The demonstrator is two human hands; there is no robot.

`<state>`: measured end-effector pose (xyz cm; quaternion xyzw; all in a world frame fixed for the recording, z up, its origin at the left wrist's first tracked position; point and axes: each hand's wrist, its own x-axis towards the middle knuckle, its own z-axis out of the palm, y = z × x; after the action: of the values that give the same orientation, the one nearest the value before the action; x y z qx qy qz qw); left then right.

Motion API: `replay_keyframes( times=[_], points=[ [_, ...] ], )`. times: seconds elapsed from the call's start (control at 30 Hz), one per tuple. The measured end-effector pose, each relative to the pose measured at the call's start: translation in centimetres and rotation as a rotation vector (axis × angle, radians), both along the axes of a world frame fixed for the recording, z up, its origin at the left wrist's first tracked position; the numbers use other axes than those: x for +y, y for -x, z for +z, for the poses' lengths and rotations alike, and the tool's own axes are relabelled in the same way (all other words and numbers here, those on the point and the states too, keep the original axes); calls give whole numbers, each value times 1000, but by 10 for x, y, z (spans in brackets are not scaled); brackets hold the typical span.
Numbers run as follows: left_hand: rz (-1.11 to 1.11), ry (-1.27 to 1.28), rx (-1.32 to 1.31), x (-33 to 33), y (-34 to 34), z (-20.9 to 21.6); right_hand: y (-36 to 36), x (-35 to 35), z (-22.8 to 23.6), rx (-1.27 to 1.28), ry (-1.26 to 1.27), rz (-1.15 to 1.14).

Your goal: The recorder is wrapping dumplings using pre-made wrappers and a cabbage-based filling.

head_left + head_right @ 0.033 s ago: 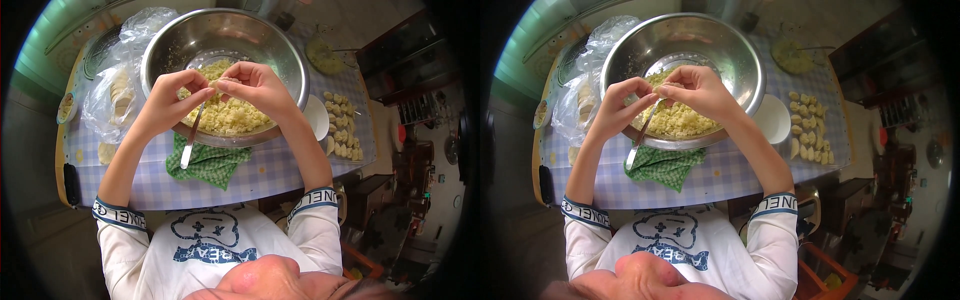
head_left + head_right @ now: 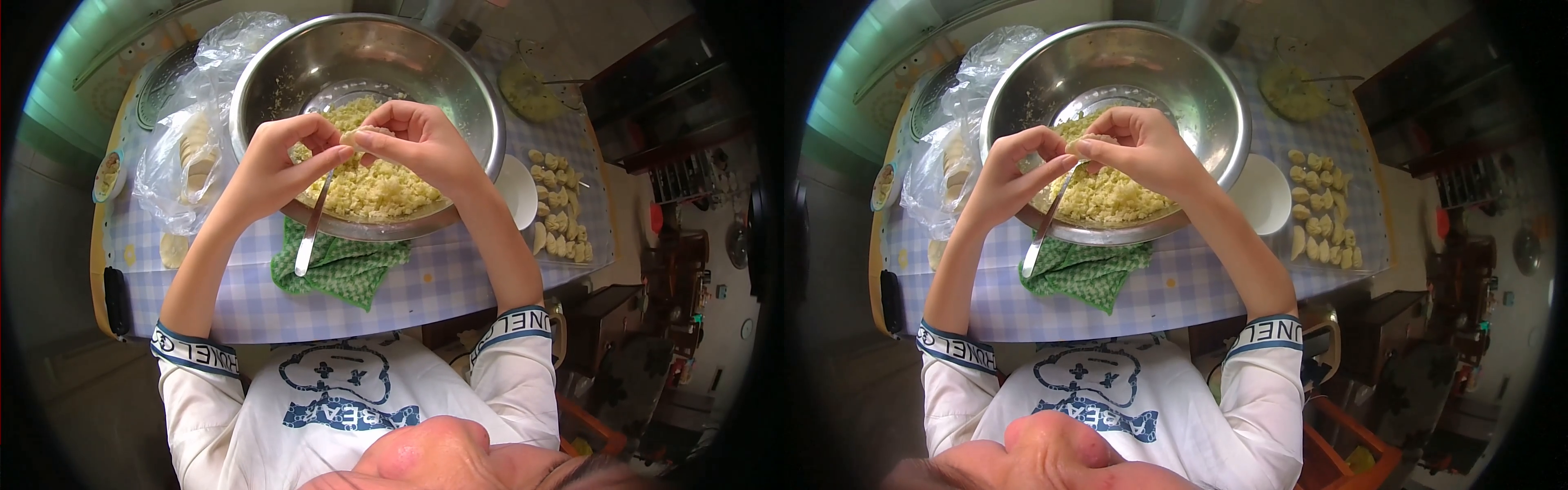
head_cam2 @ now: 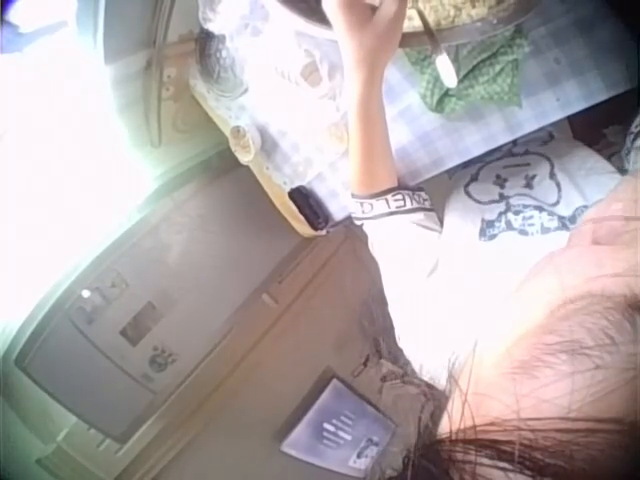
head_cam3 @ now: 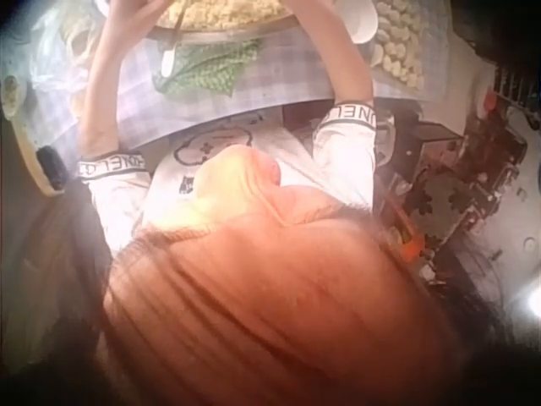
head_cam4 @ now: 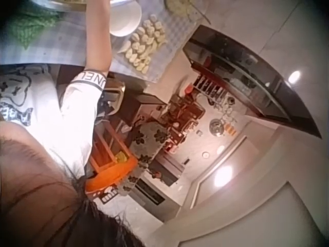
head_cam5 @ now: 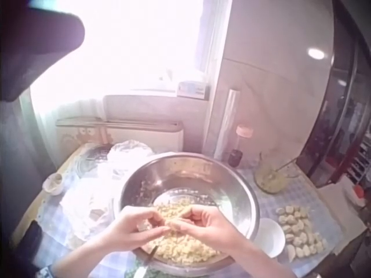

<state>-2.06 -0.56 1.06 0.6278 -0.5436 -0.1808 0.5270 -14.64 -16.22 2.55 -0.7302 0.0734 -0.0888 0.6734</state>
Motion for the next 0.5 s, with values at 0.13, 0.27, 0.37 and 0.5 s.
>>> replay_keyframes(
  times=[0.13,0.27,0.37,0.5],
  points=[
    [2,7,7,0,-1,-2,0,0,2,40,-2,-1],
    [6,10,-22,0,0,-1,1,0,1,35,-17,-9],
    [3,2,5,0,0,-2,1,0,2,46,15,-10],
    [-1,11,5,0,-1,-3,0,1,0,2,-20,-23]
  ],
)
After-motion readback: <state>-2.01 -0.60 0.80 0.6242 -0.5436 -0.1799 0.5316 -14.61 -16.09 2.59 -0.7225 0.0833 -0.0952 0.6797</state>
